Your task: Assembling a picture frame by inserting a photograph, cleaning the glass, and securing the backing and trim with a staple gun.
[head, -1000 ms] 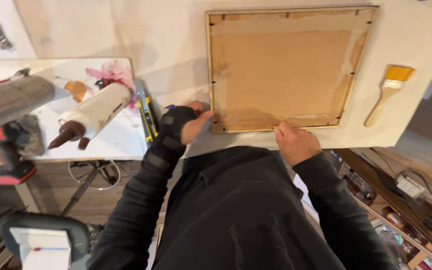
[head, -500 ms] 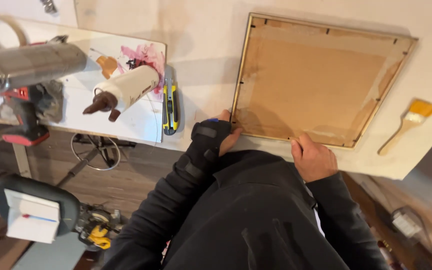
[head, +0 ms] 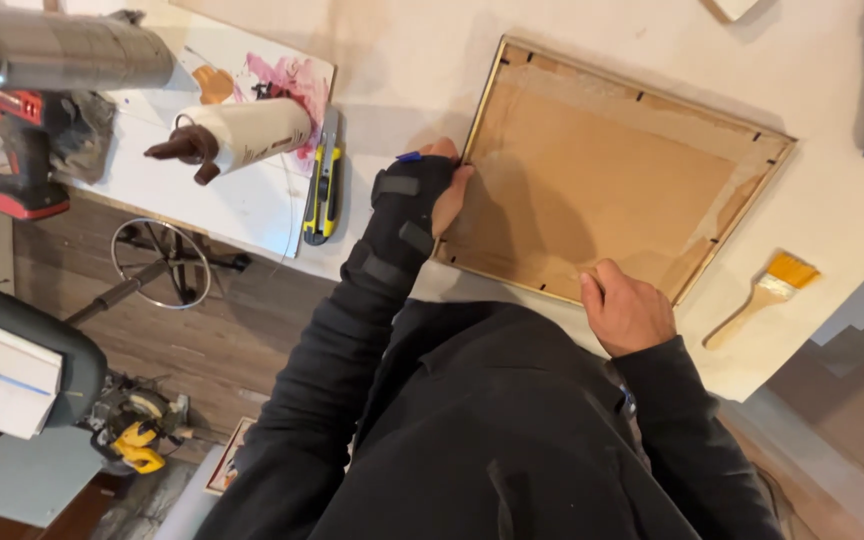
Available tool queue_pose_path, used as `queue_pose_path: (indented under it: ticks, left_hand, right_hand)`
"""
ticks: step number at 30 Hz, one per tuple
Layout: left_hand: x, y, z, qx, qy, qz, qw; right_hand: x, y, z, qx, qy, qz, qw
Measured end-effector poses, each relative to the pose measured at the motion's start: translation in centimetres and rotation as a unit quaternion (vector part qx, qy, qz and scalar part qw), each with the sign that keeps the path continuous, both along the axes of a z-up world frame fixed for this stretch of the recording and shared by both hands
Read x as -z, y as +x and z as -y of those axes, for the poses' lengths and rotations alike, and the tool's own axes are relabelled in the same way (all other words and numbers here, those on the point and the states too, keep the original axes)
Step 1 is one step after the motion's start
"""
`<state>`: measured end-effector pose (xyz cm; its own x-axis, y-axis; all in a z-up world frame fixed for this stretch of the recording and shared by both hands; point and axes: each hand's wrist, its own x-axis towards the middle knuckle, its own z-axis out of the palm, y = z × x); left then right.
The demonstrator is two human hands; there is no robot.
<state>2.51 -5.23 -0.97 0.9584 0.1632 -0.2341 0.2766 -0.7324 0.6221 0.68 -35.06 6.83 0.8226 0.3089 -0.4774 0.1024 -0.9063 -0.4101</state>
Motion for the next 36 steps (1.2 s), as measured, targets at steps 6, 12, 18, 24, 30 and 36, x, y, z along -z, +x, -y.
queue_pose_path:
  ticks: [6,12,18,24,30,36]
  left_hand:
    - [0.7,1.5,0.7,0.013,0.039,-0.012,0.999]
    - [0.7,2.0,0.6,-0.013,0.017,-0.052,0.998]
    - [1.0,1.1,0.8,-0.033,0.004,-0.02,0.999]
    - [0.2,-0.2,-0.6,-0.031,-0.03,0.013,0.999]
    - [0.4,-4.6,-3.3,-0.044,-0.117,-0.048,0.991]
    - [0.3,-6.7,-4.0,-0.012,-0.152,-0.029,0.988]
  right_hand:
    - [0.7,1.3,1.3,-0.007,-0.016,0.003,1.0]
    - [4.0,7.1,1.5,-0.026,0.018,0.046,0.998]
    - [5.5,19.3,-2.1,-0.113,0.118,0.22,0.962]
    - [2.6,21.2,-7.7,-0.123,0.164,0.294,0.933]
    - [4.8,14.9,-10.1,-0.106,0.187,0.059,0.975]
    - [4.7,11.2,-11.8,-0.069,0.168,0.017,0.983]
